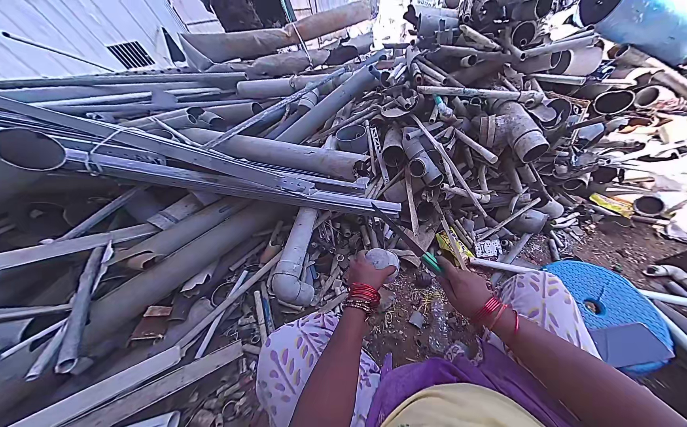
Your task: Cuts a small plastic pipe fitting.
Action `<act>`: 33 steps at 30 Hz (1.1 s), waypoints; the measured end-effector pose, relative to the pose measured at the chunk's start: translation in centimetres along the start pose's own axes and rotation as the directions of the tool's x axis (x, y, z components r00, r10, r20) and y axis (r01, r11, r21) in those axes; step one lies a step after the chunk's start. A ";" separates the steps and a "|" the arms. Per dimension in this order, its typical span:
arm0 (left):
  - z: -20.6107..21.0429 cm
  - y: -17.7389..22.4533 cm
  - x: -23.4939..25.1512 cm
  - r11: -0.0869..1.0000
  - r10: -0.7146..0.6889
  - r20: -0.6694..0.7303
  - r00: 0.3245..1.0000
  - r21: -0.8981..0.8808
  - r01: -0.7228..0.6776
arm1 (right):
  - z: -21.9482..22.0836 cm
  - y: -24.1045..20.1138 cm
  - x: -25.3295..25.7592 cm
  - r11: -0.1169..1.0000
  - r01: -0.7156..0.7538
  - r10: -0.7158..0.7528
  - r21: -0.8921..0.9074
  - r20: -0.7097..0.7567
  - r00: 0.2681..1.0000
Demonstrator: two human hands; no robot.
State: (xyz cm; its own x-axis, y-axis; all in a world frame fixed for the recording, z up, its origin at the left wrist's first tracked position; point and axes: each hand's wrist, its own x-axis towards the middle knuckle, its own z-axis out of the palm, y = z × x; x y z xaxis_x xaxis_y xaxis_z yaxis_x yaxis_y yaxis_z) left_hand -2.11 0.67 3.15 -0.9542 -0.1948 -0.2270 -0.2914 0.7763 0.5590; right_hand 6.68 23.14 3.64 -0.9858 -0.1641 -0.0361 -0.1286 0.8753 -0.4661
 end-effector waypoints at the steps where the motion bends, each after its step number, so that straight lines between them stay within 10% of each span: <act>1: -0.1 0.1 -0.1 1.000 0.010 -0.008 1.000 -0.009 -0.010 | -0.4 -0.4 0.6 0.991 -0.093 0.114 -0.095 0.259 0.959; 4: 0.0 0.0 0.0 0.998 0.029 -0.032 0.999 -0.055 -0.031 | 0.0 -0.5 1.9 0.950 -0.253 0.307 -0.181 0.419 0.854; 7: 0.0 -0.2 0.1 0.997 0.019 -0.044 0.999 -0.078 -0.023 | -0.5 -0.9 0.7 0.984 -0.174 0.175 0.048 -0.005 0.985; 9: 0.1 -0.1 0.1 0.997 0.020 -0.042 0.999 -0.079 -0.023 | 0.9 -0.3 0.3 0.992 0.061 -0.021 0.108 -0.338 0.941; 11: 0.1 0.0 -0.2 0.998 0.033 -0.071 0.997 -0.057 -0.038 | 0.6 -0.7 -0.2 0.999 0.021 -0.020 0.030 -0.057 0.998; 14: 0.0 0.4 -0.5 0.998 0.061 -0.105 0.993 0.016 -0.060 | 0.5 -0.7 1.9 0.972 -0.194 0.232 -0.130 0.447 0.864; 17: 0.0 0.1 -0.2 0.999 0.044 -0.112 0.993 0.022 -0.042 | -0.4 -1.0 1.3 0.967 -0.254 0.243 0.011 0.253 0.937; 20: 0.2 -0.3 0.3 0.998 0.007 -0.076 0.997 -0.065 -0.012 | 0.6 -0.3 0.4 0.987 0.009 0.032 0.161 -0.253 0.967; 25: 0.5 -0.6 0.5 0.954 0.007 -0.085 0.996 -0.298 -0.032 | -0.2 -0.1 1.9 0.972 -0.230 0.231 -0.045 0.355 0.906; 29: 1.2 -1.3 1.4 0.491 -0.140 0.129 0.982 -0.852 0.182 | -1.2 1.4 1.3 0.943 -0.137 0.147 0.304 -0.009 0.989; 33: 1.0 -2.3 2.6 0.065 -0.121 0.310 0.943 -0.945 0.320 | 0.4 3.6 1.2 0.872 0.313 -0.033 0.377 -0.593 0.805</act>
State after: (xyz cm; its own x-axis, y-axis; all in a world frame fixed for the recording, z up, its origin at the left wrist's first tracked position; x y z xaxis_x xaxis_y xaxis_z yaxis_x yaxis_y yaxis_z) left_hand -3.83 -1.01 0.52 -0.8434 -0.0918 -0.5294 -0.3874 -0.5788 0.7176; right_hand 5.07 25.93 1.54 -0.8531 0.1088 0.5103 -0.3802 0.5401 -0.7508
